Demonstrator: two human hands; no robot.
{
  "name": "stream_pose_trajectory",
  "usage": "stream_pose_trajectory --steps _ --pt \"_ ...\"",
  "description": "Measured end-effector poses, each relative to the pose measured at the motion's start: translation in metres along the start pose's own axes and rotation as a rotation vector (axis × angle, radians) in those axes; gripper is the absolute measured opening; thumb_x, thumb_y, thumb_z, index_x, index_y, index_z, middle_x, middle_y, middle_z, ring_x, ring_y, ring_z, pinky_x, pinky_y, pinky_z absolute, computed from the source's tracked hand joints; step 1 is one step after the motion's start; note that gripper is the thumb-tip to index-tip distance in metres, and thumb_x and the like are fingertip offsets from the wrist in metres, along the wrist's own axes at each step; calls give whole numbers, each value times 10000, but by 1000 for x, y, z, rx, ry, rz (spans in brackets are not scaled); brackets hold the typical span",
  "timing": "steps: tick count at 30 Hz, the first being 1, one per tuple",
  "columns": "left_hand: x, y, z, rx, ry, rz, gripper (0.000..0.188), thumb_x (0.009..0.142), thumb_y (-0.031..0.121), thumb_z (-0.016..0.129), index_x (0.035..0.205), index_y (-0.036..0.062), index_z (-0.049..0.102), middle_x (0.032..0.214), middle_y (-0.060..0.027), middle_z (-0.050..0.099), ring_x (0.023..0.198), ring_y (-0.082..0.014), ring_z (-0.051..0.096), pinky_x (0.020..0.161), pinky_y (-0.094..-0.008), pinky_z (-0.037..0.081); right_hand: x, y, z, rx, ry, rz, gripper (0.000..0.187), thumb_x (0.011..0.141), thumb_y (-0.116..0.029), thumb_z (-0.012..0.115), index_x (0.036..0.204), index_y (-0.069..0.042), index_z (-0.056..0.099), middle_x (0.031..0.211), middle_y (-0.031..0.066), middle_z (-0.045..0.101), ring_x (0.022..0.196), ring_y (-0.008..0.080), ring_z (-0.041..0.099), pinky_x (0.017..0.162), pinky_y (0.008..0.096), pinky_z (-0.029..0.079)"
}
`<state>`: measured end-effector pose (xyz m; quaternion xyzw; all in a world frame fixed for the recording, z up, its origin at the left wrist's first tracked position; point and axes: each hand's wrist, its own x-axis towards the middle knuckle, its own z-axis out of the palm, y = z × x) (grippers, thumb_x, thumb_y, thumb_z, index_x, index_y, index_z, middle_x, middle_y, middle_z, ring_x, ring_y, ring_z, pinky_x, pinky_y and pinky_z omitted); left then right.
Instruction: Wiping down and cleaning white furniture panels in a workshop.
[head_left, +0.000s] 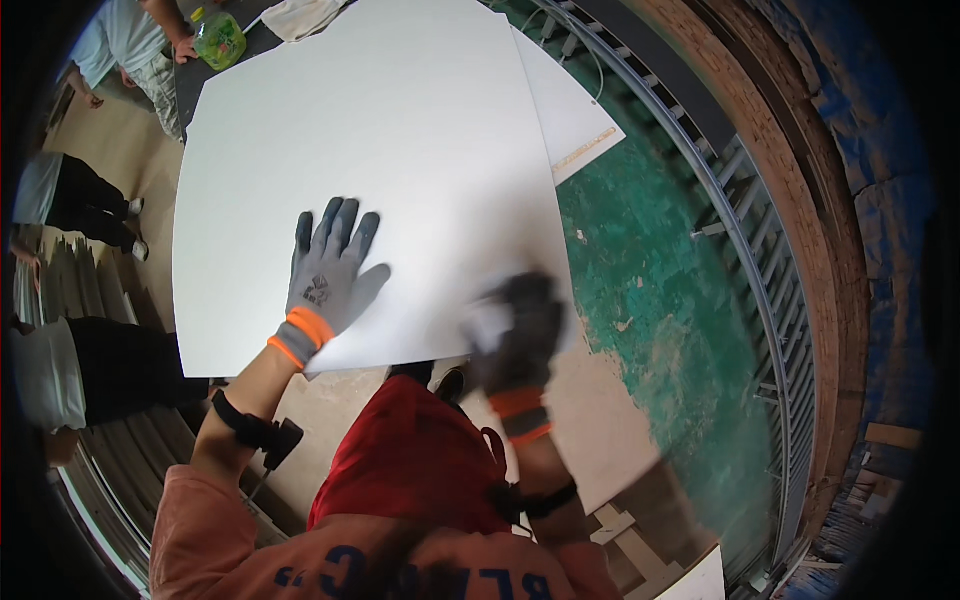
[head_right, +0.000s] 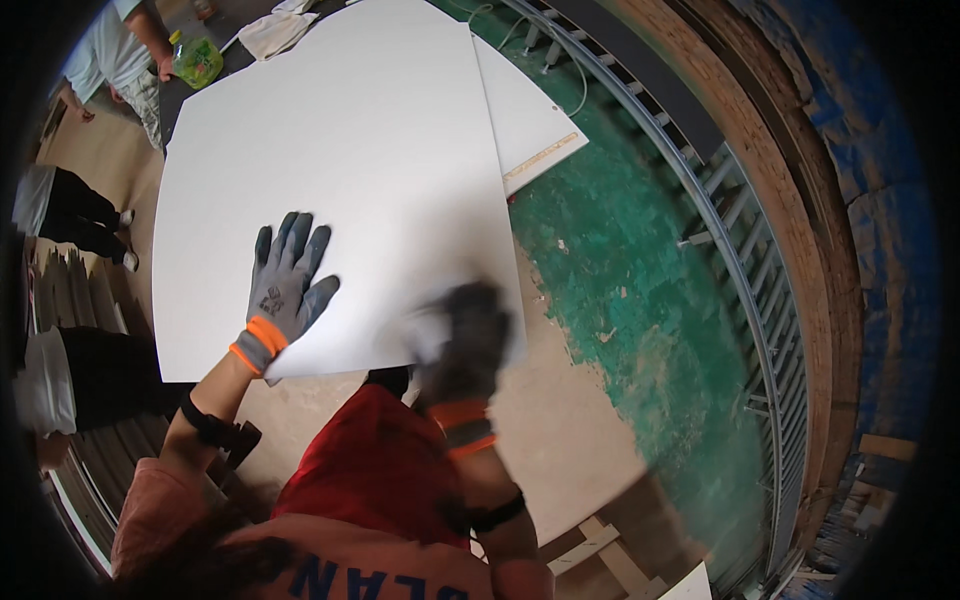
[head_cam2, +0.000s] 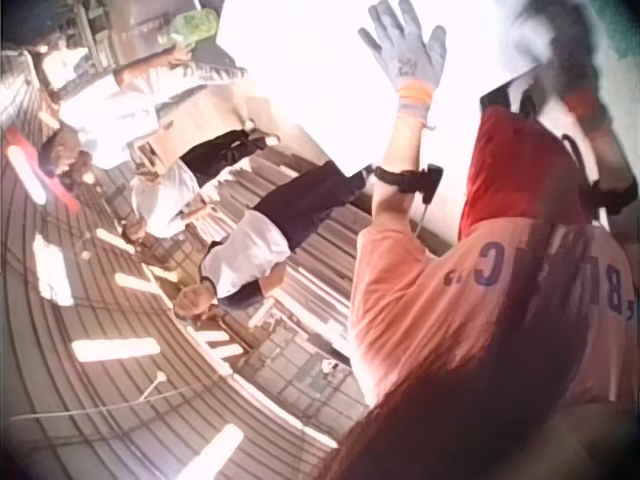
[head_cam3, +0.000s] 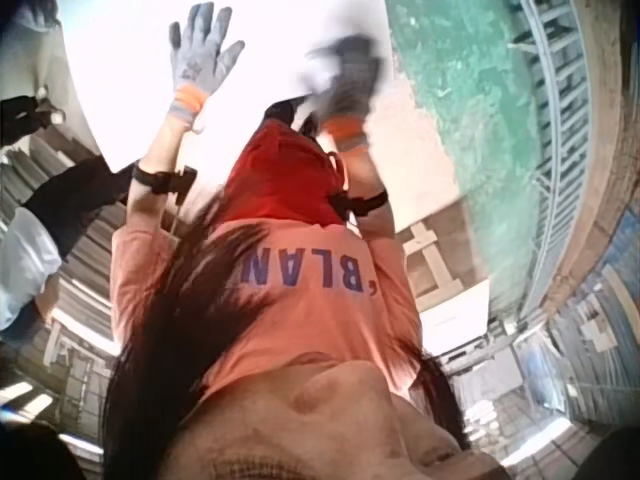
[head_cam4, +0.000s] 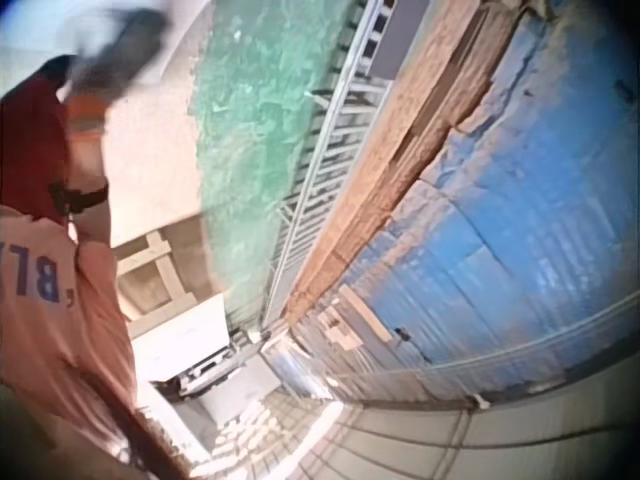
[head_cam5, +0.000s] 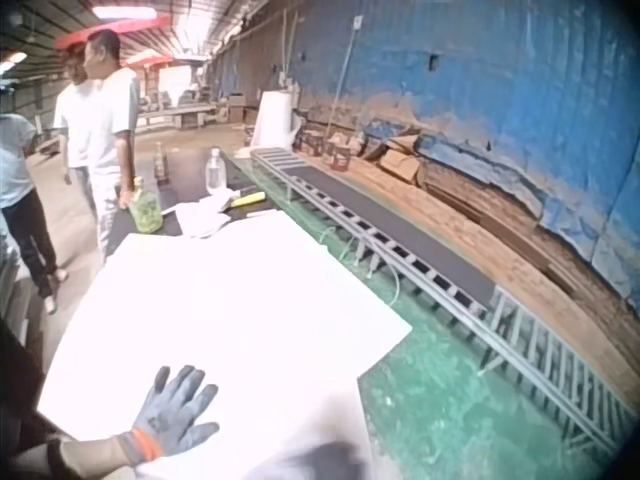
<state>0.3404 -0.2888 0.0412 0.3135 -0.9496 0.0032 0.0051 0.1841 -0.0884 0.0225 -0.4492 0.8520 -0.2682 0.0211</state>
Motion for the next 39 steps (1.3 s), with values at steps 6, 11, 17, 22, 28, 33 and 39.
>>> stream_pose_trajectory --steps 6,11,17,22,28,33,39 --pt "6 13 1 -43 51 17 635 959 458 440 1473 95 355 1536 -181 295 1444 -348 222 1177 -532 119 -46 -6 55 -78 316 -188 425 918 -260 536 1281 -41 525 1334 152 513 1278 329 428 1133 492 265" --pt "-2 6 -3 -70 47 -4 628 961 467 441 1467 101 371 1537 -170 301 1446 -334 223 1178 -530 120 -3 60 19 253 350 229 364 834 -205 694 1111 -17 551 1022 135 543 999 314 512 948 452 430" --pt "-2 0 5 -67 60 -10 641 962 523 389 1479 145 363 1554 -131 286 1464 -290 191 1199 -510 82 -31 -50 34 -618 474 -426 292 911 -253 521 1113 -57 600 1091 97 585 988 273 574 991 440 417" --pt "-2 0 2 -82 53 -24 637 969 528 381 1480 148 361 1559 -123 278 1467 -280 182 1206 -496 75 11 38 -12 -48 338 81 432 711 -166 740 1071 -28 543 1062 127 571 994 312 535 897 441 415" --pt "-5 0 1 -121 11 -26 649 964 522 403 1480 130 359 1557 -139 279 1462 -301 193 1201 -503 80 -46 -28 11 6 10 -257 514 732 -258 678 1192 -49 584 1299 132 530 1178 323 497 1070 472 325" --pt "-4 1 -6 -124 25 -10 654 963 511 421 1483 121 348 1554 -154 279 1458 -323 201 1194 -515 89 12 60 -29 -244 -73 18 623 891 -332 577 1391 4 419 1484 174 367 1437 333 233 1137 516 246" --pt "-13 -16 3 -162 97 28 594 976 463 421 1457 115 384 1510 -182 349 1435 -347 255 1179 -542 123 -26 -40 13 -19 -223 -497 802 708 -291 801 1366 -13 437 1343 150 510 1365 356 378 1150 521 222"
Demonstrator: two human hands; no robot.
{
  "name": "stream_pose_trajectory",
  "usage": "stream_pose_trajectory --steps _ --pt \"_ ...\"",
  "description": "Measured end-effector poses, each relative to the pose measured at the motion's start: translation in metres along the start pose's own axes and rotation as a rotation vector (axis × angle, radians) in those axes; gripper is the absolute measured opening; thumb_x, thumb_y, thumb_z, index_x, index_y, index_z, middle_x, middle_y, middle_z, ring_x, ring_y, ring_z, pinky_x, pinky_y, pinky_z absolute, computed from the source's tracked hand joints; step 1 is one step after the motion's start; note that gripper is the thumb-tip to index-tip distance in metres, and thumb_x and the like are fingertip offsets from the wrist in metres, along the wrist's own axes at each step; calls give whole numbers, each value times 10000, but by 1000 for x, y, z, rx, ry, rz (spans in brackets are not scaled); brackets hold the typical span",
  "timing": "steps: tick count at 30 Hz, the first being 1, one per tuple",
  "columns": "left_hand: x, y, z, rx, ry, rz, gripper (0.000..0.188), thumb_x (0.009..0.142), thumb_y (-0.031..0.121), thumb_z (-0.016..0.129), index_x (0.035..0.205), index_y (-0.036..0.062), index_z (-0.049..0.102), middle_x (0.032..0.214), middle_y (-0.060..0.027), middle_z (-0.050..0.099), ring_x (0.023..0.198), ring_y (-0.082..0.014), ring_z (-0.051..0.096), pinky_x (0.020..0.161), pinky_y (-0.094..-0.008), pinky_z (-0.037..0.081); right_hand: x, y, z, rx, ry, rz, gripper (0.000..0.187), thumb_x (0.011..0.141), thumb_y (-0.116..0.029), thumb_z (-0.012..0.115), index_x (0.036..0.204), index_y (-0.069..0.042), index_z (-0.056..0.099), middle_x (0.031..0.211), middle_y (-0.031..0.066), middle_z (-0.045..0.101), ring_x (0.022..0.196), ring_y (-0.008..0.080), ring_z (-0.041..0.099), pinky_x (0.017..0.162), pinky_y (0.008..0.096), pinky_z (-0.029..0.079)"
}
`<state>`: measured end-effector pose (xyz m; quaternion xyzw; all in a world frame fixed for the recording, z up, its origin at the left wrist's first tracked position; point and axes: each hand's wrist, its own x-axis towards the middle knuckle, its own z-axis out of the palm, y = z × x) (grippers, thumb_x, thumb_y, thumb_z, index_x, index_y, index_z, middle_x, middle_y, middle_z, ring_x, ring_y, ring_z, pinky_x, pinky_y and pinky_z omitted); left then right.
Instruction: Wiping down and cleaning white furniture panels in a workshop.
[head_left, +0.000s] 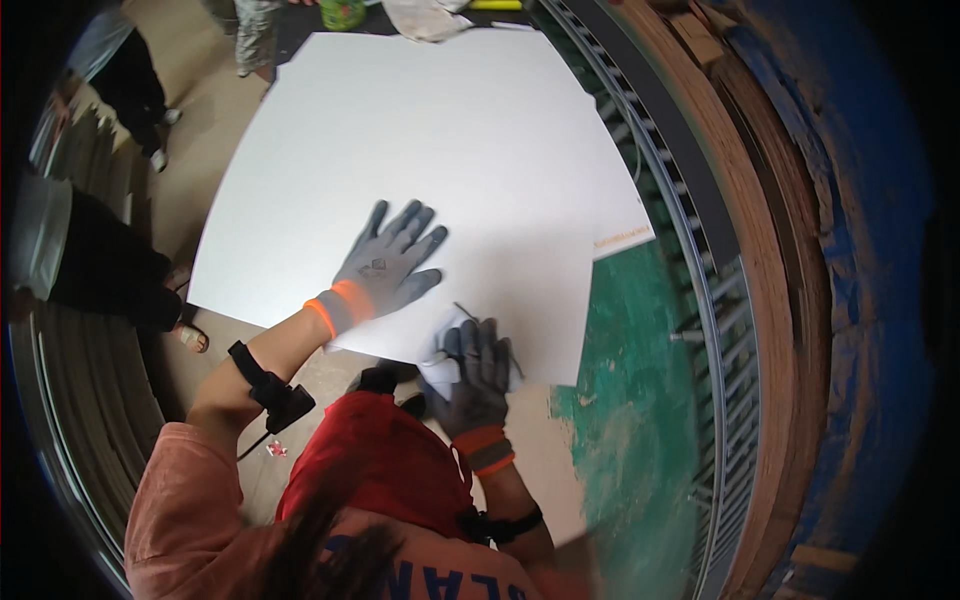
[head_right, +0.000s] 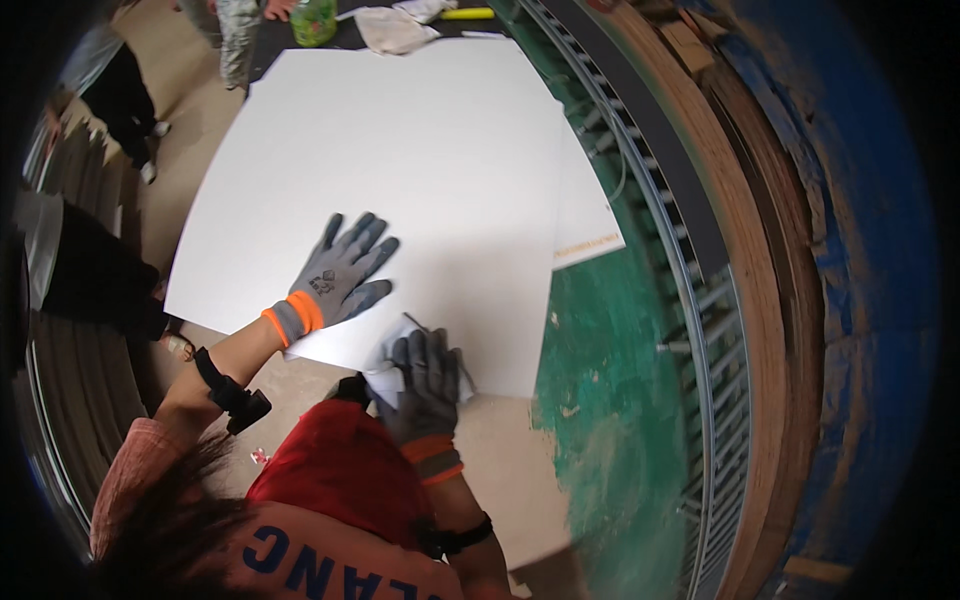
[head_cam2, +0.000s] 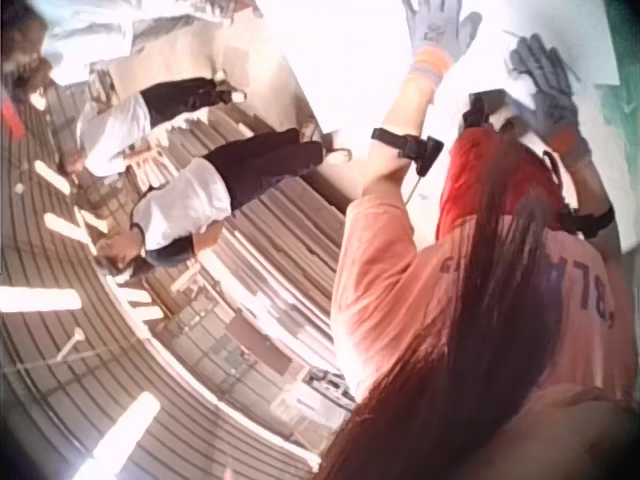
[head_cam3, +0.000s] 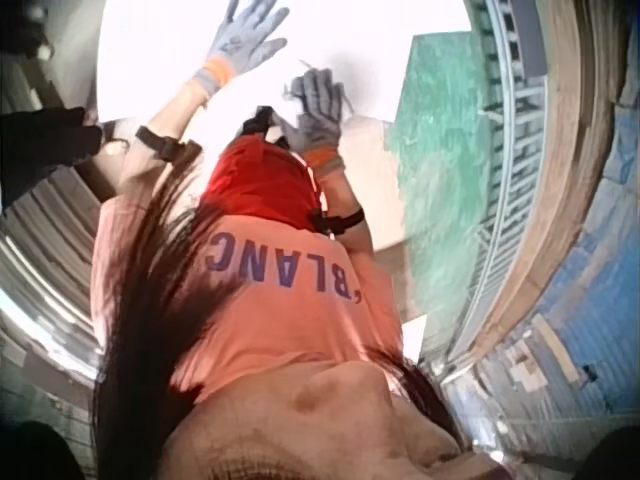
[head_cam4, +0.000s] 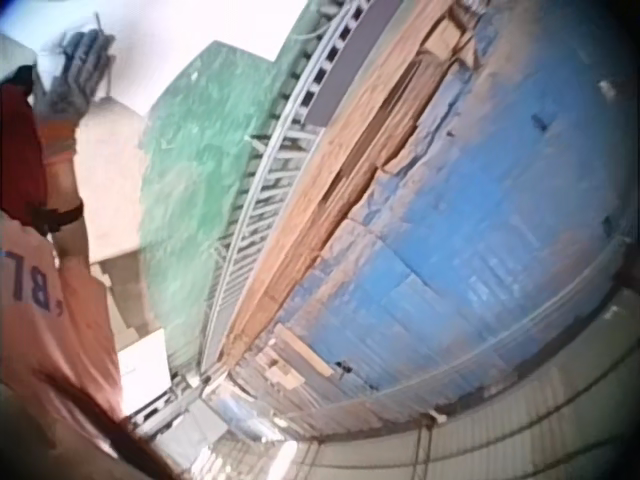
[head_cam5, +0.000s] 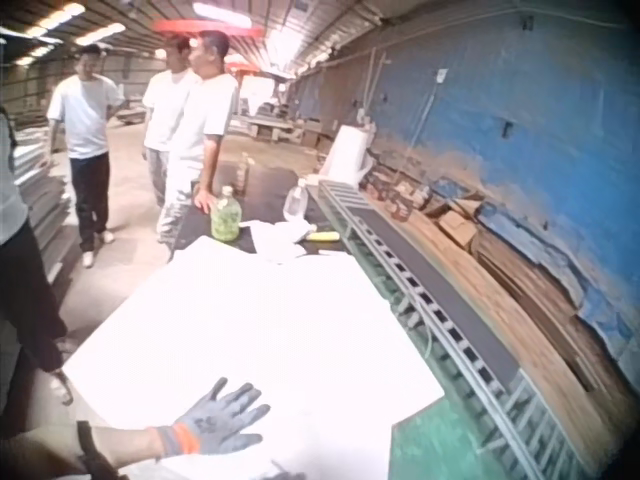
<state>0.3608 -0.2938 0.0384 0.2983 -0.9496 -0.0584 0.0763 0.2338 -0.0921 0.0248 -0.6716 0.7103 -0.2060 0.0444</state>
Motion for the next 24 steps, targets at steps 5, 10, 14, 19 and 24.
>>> stream_pose_trajectory --steps 5,10,14,19,24 --pt "-84 -89 -18 -342 584 -340 461 924 179 557 1352 24 484 1385 -188 491 1250 -384 464 1074 -455 348 13 137 -38 132 295 353 594 807 -160 738 1307 26 477 1294 161 549 1230 309 490 1064 408 386" --pt "-233 -180 0 -322 701 -1094 464 968 324 531 1297 -3 543 1277 -169 606 1169 -308 574 979 -368 435 29 43 -65 200 -290 330 626 830 -319 684 1307 30 480 1369 224 472 1283 406 430 1082 489 337" --pt "-241 -188 5 -661 609 -1017 469 969 394 532 1189 -10 626 1073 -123 678 960 -158 603 874 -290 462 26 51 -20 18 -132 -153 676 695 -262 786 1264 -34 503 1369 188 474 1347 395 382 1115 562 270" --pt "-199 -187 -13 -505 219 -1365 596 987 520 411 1163 7 658 1154 -202 667 1143 -308 602 1001 -332 418 77 140 -33 153 248 196 499 768 -120 739 1196 19 523 1190 178 556 1154 338 507 1030 397 392" --pt "-203 -192 -7 -228 142 -1398 589 987 543 361 1178 78 667 1187 -216 639 1159 -400 570 1001 -440 426 57 19 25 30 -3 -155 639 816 -216 716 1355 2 451 1406 192 459 1338 362 384 1125 489 311"
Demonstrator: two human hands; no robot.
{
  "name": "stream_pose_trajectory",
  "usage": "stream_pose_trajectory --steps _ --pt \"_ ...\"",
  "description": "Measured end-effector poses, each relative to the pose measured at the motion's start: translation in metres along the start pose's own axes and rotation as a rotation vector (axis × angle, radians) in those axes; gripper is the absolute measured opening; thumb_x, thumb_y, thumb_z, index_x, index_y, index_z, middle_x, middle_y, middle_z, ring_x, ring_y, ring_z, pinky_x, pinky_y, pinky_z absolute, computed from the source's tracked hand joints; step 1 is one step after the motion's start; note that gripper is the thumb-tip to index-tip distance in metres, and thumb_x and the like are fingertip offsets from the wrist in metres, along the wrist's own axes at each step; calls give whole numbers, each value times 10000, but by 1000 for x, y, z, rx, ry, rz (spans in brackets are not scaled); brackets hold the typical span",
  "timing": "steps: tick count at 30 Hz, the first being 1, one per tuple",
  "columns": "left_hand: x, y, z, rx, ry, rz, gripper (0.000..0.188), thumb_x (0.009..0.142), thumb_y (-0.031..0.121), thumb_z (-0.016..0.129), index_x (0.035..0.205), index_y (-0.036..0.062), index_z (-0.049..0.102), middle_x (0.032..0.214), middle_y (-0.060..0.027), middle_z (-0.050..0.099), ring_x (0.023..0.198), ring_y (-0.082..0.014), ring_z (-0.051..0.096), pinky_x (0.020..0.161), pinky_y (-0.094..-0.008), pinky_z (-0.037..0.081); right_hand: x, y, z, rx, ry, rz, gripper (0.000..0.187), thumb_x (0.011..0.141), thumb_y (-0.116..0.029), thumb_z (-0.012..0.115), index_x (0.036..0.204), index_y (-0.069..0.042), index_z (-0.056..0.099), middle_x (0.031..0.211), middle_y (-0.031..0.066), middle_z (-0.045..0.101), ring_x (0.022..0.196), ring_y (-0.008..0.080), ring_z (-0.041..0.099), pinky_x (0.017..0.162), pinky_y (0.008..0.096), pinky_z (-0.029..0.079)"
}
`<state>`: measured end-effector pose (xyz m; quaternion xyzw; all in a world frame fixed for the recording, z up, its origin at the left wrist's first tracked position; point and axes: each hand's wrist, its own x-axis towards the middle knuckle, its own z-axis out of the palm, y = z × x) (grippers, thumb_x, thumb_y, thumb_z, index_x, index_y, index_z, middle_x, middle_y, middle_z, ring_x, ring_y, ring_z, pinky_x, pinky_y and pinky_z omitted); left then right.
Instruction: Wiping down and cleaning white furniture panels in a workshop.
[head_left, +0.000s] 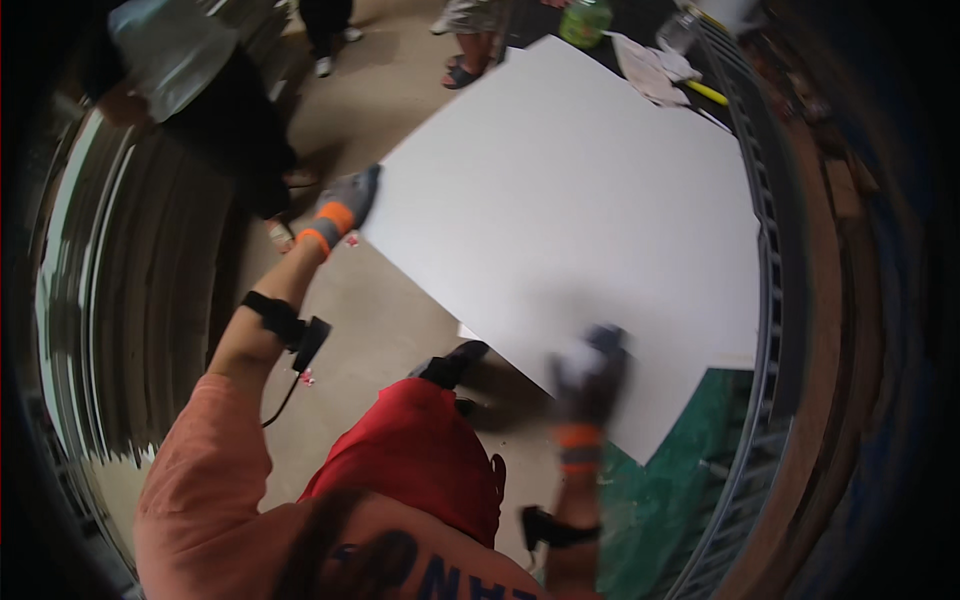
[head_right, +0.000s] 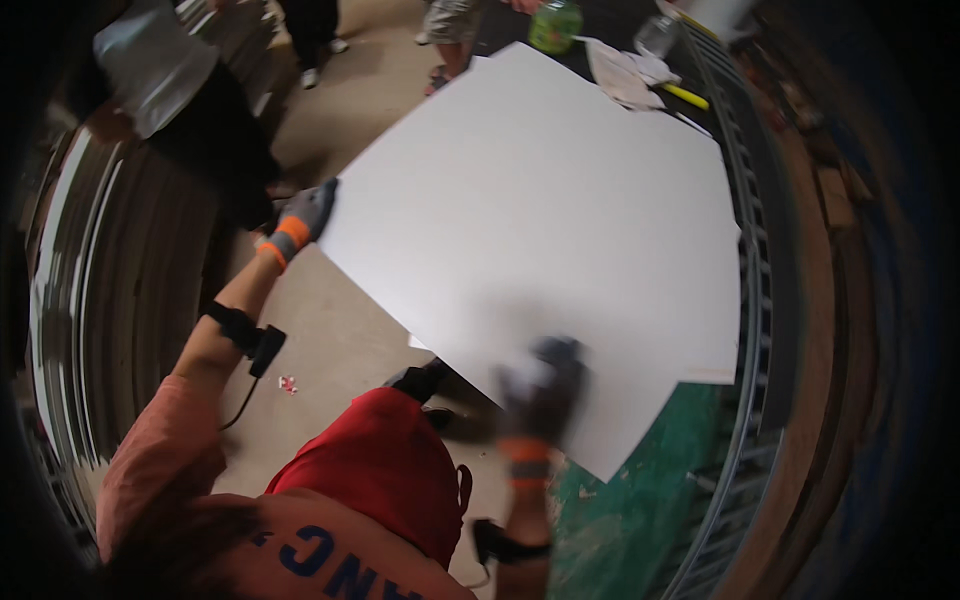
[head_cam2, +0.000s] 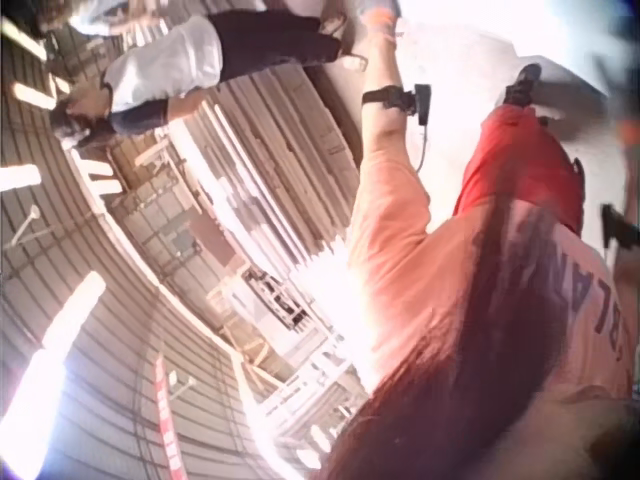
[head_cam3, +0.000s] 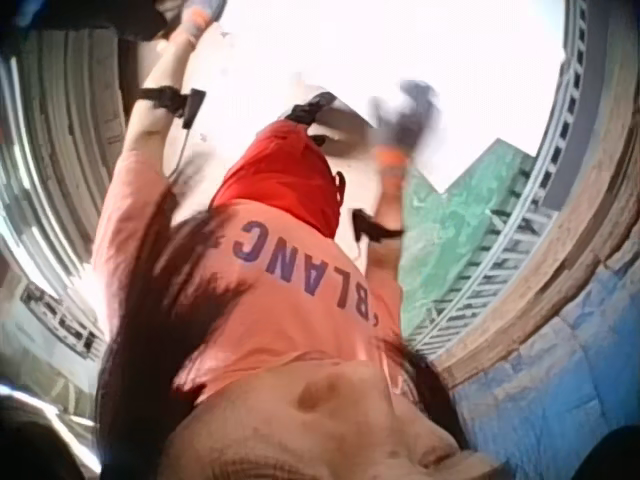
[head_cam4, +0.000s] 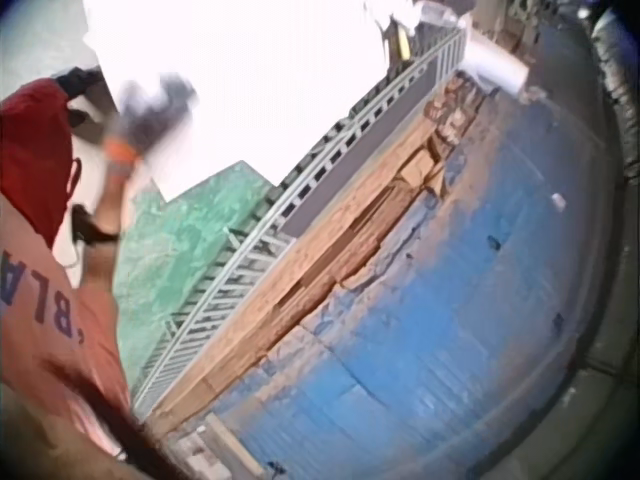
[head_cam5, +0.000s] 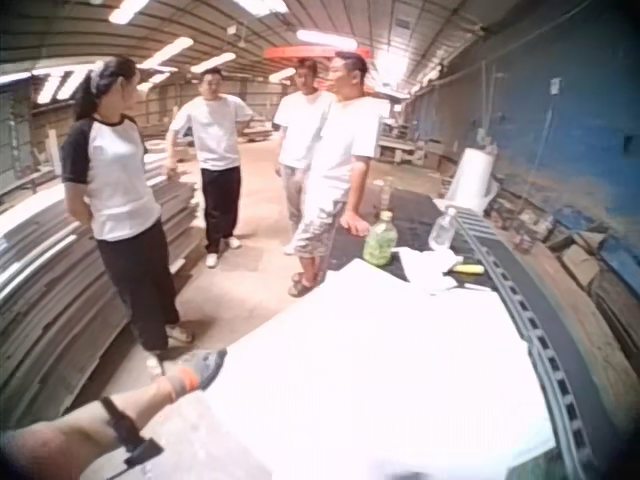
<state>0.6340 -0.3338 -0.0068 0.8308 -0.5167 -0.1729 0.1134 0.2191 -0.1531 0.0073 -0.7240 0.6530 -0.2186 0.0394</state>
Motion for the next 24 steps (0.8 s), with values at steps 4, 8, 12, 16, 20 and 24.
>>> stream_pose_trajectory --steps 4,8,12,16,20,24 --pt "27 -8 24 -123 3 113 675 981 551 344 984 -44 662 898 -265 666 914 -434 654 841 -471 470 59 -121 76 203 -101 -127 737 886 -495 539 1423 -12 393 1490 193 373 1428 359 263 1196 470 159" --pt "31 -25 24 -295 101 140 692 961 596 428 981 -54 663 777 -191 652 750 -213 569 790 -368 462 63 -90 37 64 -198 -79 778 903 -518 510 1469 -14 332 1539 191 299 1459 339 196 1207 446 137" --pt "51 -70 13 -250 59 128 709 958 612 419 970 -52 668 798 -199 664 798 -220 606 808 -360 465 -10 63 -44 384 285 608 408 781 -224 754 1113 -54 590 1138 122 606 1085 297 571 968 414 449" --pt "39 -22 34 -259 80 203 706 961 608 405 1083 -35 670 982 -200 705 980 -229 660 857 -346 475 -193 211 -91 682 594 1256 692 938 -537 538 1356 13 499 1313 155 562 1121 261 563 967 375 444" --pt "21 -17 9 -151 53 146 703 962 599 396 1093 -35 669 1034 -207 702 997 -299 662 877 -361 472 -172 140 -139 850 552 1101 688 949 -529 533 1325 46 497 1241 143 589 1115 231 548 999 343 407" --pt "41 -41 18 -101 137 111 680 968 580 397 1048 -32 681 1000 -218 699 984 -331 659 866 -374 473 -121 53 -98 535 224 589 566 909 -356 632 1329 3 512 1393 201 467 1294 316 451 1082 419 343"
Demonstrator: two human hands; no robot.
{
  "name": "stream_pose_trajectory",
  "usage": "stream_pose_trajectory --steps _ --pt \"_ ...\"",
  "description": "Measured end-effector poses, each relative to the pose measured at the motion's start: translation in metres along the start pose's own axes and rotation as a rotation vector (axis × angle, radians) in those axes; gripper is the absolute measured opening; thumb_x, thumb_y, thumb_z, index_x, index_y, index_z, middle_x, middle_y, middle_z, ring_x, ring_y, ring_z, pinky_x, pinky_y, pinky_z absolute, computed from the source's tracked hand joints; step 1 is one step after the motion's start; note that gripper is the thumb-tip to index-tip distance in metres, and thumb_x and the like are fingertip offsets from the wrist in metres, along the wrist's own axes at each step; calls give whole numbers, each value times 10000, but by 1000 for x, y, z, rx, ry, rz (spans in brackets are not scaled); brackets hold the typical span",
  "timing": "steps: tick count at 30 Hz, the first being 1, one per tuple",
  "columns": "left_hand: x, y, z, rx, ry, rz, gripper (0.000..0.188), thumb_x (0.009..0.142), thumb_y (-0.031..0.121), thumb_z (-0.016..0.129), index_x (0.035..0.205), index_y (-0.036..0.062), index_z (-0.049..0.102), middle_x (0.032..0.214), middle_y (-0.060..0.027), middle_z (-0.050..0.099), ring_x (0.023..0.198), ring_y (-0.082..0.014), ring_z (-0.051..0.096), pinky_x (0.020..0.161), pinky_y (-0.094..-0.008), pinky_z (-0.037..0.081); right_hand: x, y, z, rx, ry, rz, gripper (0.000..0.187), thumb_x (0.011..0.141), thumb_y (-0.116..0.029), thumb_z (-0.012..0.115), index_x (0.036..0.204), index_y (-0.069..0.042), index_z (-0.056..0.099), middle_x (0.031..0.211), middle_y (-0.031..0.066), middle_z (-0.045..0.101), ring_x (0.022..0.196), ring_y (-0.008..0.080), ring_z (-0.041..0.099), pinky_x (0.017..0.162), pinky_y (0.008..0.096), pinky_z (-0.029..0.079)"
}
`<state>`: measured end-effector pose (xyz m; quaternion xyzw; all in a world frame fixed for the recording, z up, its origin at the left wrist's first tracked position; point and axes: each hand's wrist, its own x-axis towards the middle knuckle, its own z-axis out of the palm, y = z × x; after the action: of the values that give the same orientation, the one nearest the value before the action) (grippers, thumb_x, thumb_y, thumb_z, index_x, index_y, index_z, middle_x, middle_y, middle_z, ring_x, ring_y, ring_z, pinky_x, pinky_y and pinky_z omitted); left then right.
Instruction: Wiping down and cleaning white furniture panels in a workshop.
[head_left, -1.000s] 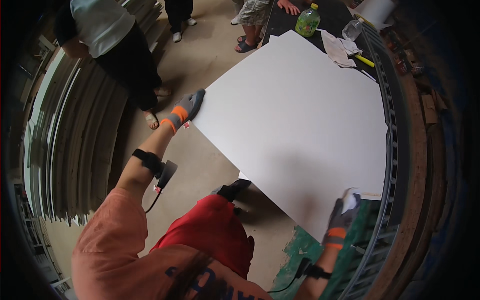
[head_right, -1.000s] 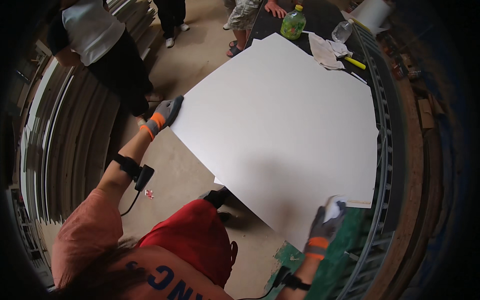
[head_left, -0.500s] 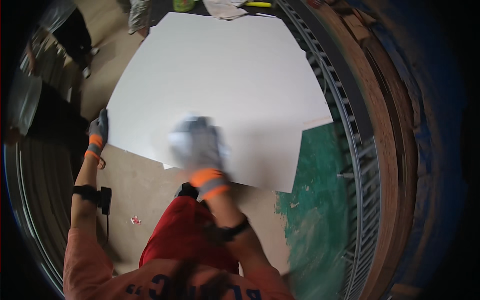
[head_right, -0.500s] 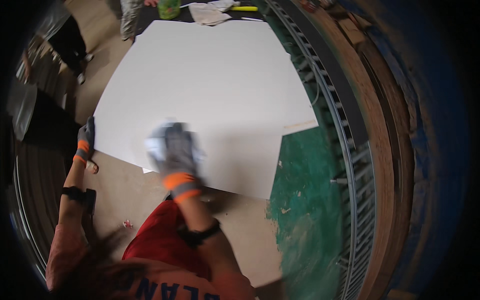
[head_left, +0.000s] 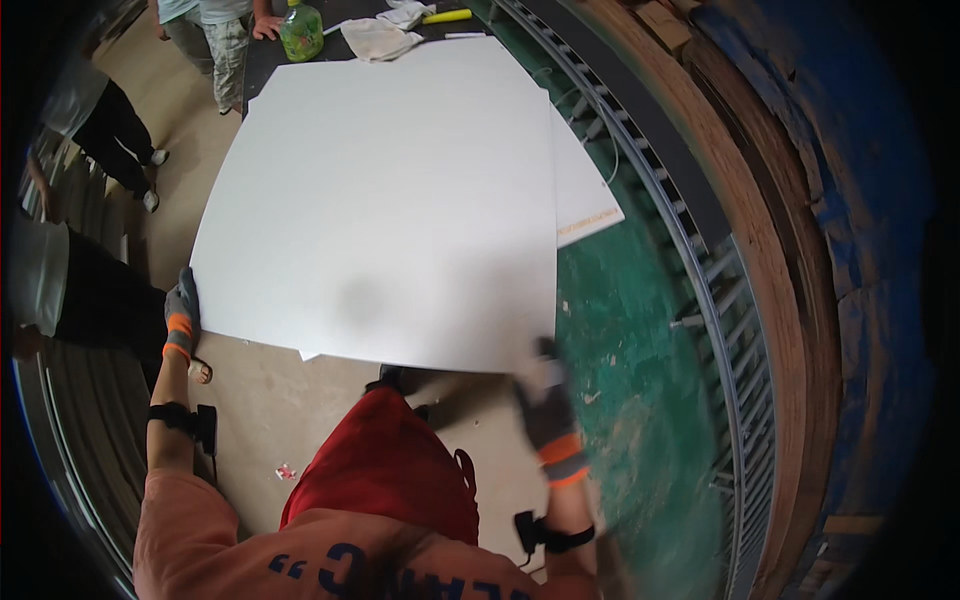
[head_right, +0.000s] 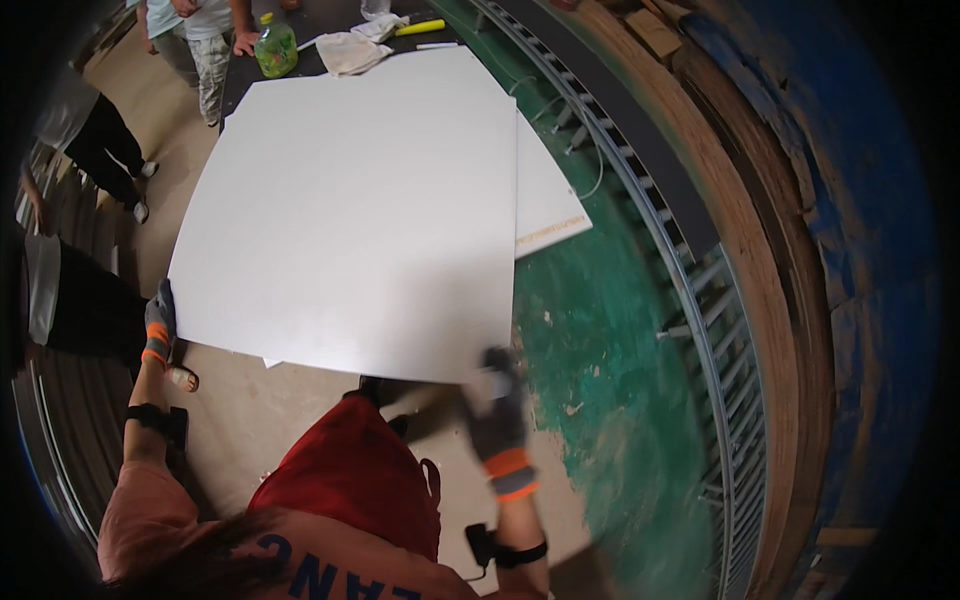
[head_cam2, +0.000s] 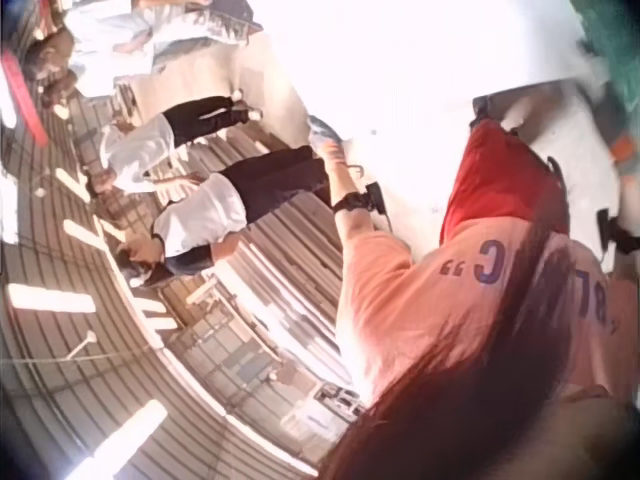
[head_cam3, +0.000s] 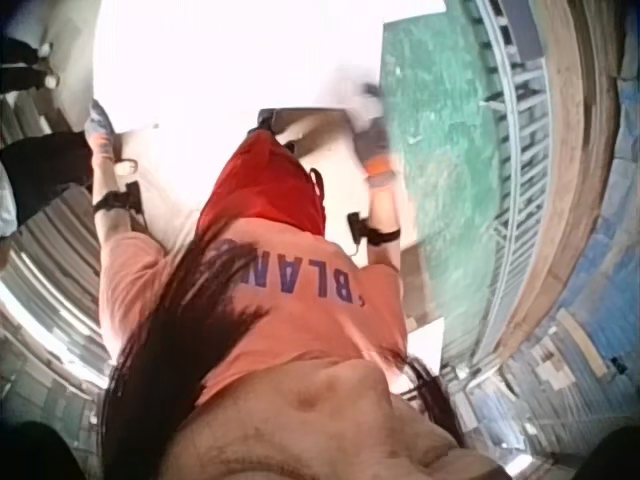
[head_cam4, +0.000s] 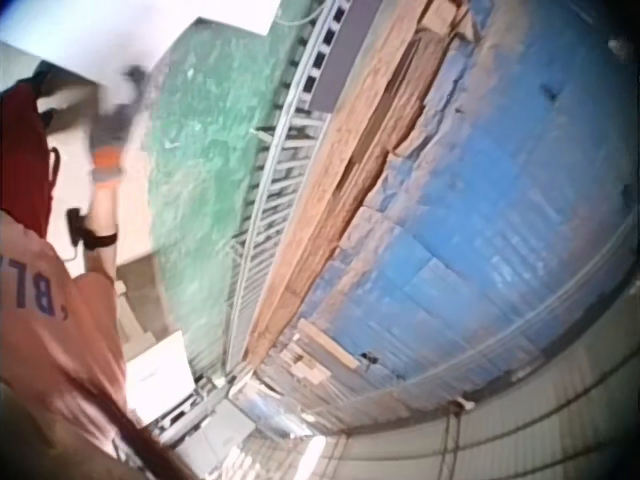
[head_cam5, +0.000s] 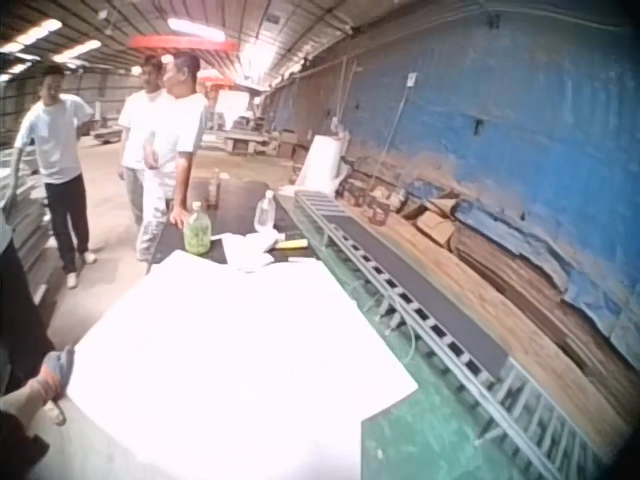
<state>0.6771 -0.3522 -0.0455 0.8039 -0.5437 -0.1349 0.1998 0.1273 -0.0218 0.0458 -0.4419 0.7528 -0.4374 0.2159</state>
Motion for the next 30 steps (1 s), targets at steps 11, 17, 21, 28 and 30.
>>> stream_pose_trajectory --steps 11,17,21,28,30 --pt "-22 13 -3 -187 -28 34 590 1002 487 424 881 -55 623 699 -186 591 680 -188 511 690 -390 445 212 1 48 -708 -37 -278 645 873 -393 638 1336 22 467 1454 187 404 1400 403 293 1134 513 249" --pt "-41 38 -10 -193 -17 -91 605 989 501 454 791 -48 614 620 -73 511 646 -127 473 631 -340 428 370 1 76 -712 22 -107 742 864 -430 642 1408 -6 369 1458 180 415 1393 345 328 1153 446 255" --pt "-51 58 -22 -137 -36 -193 568 979 472 469 798 -45 619 612 -68 516 644 -125 491 634 -350 436 462 17 88 -695 134 -105 730 861 -476 628 1390 -23 409 1469 202 399 1373 348 365 1149 439 272" --pt "-52 52 -14 -229 11 -247 527 980 433 486 793 -40 621 634 -47 520 646 -114 471 621 -341 427 533 5 123 -769 195 -19 640 871 -380 649 1340 4 443 1430 214 442 1289 367 451 1119 441 327" --pt "-52 28 -7 -323 13 -248 508 984 415 493 781 -27 640 621 -33 550 629 -154 496 627 -360 430 473 -29 163 -573 -32 -375 610 855 -312 684 1320 9 453 1360 204 515 1256 381 478 1131 433 302"
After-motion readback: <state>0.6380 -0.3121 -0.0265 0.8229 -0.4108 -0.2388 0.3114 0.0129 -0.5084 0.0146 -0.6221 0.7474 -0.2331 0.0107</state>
